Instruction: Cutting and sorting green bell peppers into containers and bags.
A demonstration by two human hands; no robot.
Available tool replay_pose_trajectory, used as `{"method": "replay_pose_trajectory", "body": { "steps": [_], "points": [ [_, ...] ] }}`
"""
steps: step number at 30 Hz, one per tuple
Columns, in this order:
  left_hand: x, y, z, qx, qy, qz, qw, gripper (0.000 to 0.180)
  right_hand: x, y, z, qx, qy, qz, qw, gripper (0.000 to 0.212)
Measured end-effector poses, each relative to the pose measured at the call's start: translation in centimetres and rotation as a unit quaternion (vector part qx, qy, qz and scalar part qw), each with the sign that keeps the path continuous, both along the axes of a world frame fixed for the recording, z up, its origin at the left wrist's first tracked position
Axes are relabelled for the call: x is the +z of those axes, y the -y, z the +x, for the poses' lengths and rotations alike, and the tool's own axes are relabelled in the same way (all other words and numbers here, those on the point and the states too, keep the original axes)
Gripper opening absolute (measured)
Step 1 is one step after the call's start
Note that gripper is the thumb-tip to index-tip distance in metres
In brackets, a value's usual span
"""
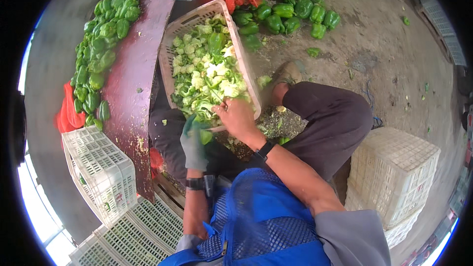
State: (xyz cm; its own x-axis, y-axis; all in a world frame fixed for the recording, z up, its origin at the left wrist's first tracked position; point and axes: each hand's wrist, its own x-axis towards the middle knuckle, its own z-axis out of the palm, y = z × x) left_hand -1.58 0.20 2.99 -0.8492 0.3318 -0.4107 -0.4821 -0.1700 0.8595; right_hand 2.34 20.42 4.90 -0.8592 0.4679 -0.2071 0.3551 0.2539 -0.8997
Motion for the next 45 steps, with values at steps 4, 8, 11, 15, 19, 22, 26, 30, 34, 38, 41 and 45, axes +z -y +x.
{"method": "replay_pose_trajectory", "body": {
  "steps": [4, 8, 11, 15, 19, 22, 26, 30, 34, 38, 41, 45],
  "points": [
    [1.8, -1.1, -1.0, 0.08, -0.026, -0.147, 0.986, 0.049, -2.2, 1.1, -2.1, 0.052, -0.142, 0.189, 0.97, 0.017],
    [5.6, -0.5, -1.1, 0.084, -0.04, -0.08, 0.993, 0.05, -1.9, 2.0, -4.6, 0.162, -0.148, 0.23, 0.948, 0.014],
    [11.4, -0.4, -1.0, 0.051, -0.197, -0.231, 0.952, 0.053, -3.8, 1.5, -5.0, 0.226, -0.113, 0.277, 0.927, 0.013],
    [18.3, 6.5, -2.9, 0.091, -0.383, -0.409, 0.823, 0.061, -3.1, 2.3, -4.8, 0.231, -0.004, 0.273, 0.934, 0.013],
    [26.3, 16.8, -7.7, 0.214, -0.591, -0.62, 0.47, 0.053, -3.8, 2.6, -4.5, 0.185, -0.064, 0.244, 0.95, 0.013],
    [32.3, 23.5, -11.0, 0.214, -0.585, -0.703, 0.343, 0.063, -4.0, 2.5, -3.9, 0.131, -0.059, 0.16, 0.976, 0.018],
    [32.1, 22.3, -10.8, 0.244, -0.526, -0.752, 0.315, 0.068, 0.9, 2.1, -2.4, 0.063, -0.006, -0.093, 0.994, 0.023],
    [20.0, 13.9, -5.7, 0.164, -0.487, -0.387, 0.765, 0.066, 4.4, 4.1, -1.1, 0.085, -0.06, -0.198, 0.975, 0.027],
    [11.0, 2.7, 1.5, 0.094, -0.162, -0.133, 0.973, 0.067, 6.5, 5.9, 0.1, 0.153, -0.043, -0.184, 0.97, 0.034],
    [7.2, -0.2, 4.4, 0.019, -0.077, 0.027, 0.996, 0.062, 5.6, 7.2, 2.0, 0.11, -0.059, -0.059, 0.99, 0.029],
    [3.8, 1.7, 3.7, -0.01, -0.164, -0.04, 0.986, 0.052, 4.8, 7.5, 2.8, 0.143, -0.073, -0.007, 0.987, 0.029],
    [4.0, 0.9, 4.3, 0.08, 0.028, 0.071, 0.994, 0.049, 3.3, 7.2, 2.7, 0.188, -0.081, 0.024, 0.979, 0.026]
  ]
}}
